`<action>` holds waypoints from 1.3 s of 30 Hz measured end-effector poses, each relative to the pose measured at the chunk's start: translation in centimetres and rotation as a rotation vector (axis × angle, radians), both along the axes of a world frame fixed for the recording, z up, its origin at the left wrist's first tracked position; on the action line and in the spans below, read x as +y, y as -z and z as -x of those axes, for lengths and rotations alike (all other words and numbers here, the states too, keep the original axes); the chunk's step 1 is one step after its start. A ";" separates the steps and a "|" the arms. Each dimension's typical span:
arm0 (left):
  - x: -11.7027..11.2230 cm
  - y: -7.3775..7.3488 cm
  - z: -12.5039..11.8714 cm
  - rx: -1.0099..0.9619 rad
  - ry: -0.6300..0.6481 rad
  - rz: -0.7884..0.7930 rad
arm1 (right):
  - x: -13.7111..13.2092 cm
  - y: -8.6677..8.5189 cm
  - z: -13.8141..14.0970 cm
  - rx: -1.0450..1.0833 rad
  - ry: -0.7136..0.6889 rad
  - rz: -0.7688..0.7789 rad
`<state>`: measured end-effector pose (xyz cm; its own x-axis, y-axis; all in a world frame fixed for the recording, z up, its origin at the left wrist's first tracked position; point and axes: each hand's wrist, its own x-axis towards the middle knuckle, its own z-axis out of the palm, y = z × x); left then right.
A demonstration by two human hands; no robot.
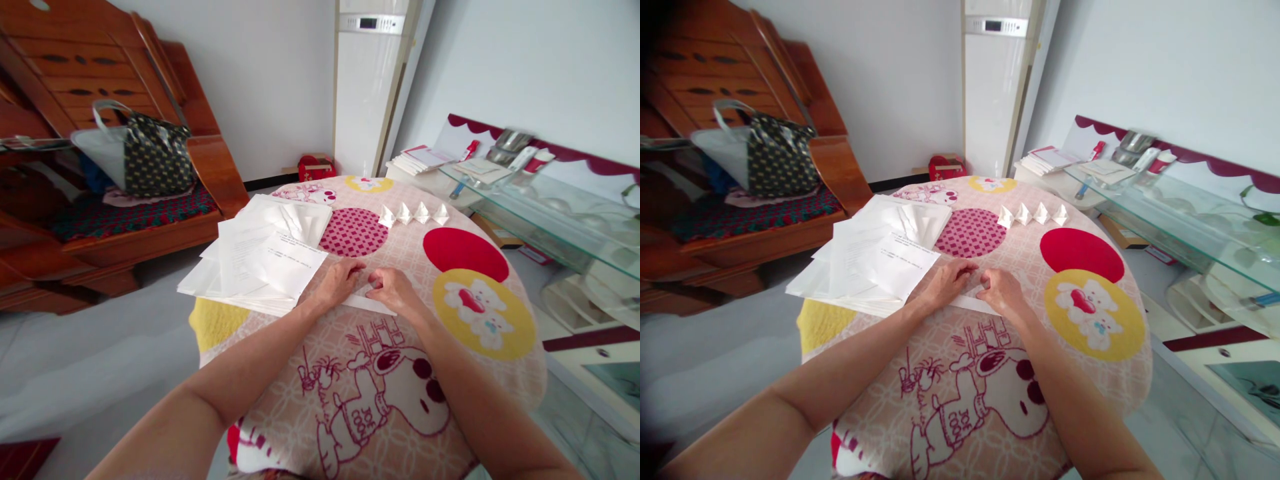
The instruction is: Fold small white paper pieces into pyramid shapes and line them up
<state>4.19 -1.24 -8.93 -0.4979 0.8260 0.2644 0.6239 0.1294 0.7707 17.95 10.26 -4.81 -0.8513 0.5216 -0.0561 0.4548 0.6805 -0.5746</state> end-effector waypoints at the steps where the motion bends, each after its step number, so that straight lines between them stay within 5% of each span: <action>1: 0.0 0.1 0.0 0.000 0.005 -0.007 | 0.0 0.1 0.0 0.005 -0.008 0.034; 6: -0.1 0.0 -0.1 -0.033 0.018 -0.023 | 0.3 0.5 0.0 0.044 -0.025 0.252; 11: -0.4 -0.5 0.1 -0.138 -0.073 -0.196 | 1.7 -0.2 -1.2 0.179 0.007 0.690; 15: -0.6 -0.9 0.2 -0.396 -0.148 -0.437 | 2.6 -0.5 -2.0 0.422 0.186 0.919; 18: -0.8 -1.3 -0.2 -0.667 -0.031 -0.460 | 2.6 -0.1 -1.8 0.514 0.243 1.047; 24: -1.0 -2.0 -1.3 -0.959 0.192 -0.458 | 2.1 0.8 -1.3 0.516 0.247 1.168; 39: -0.8 -1.7 -1.1 -0.905 0.090 -0.512 | 1.7 1.5 -1.4 0.488 0.249 1.224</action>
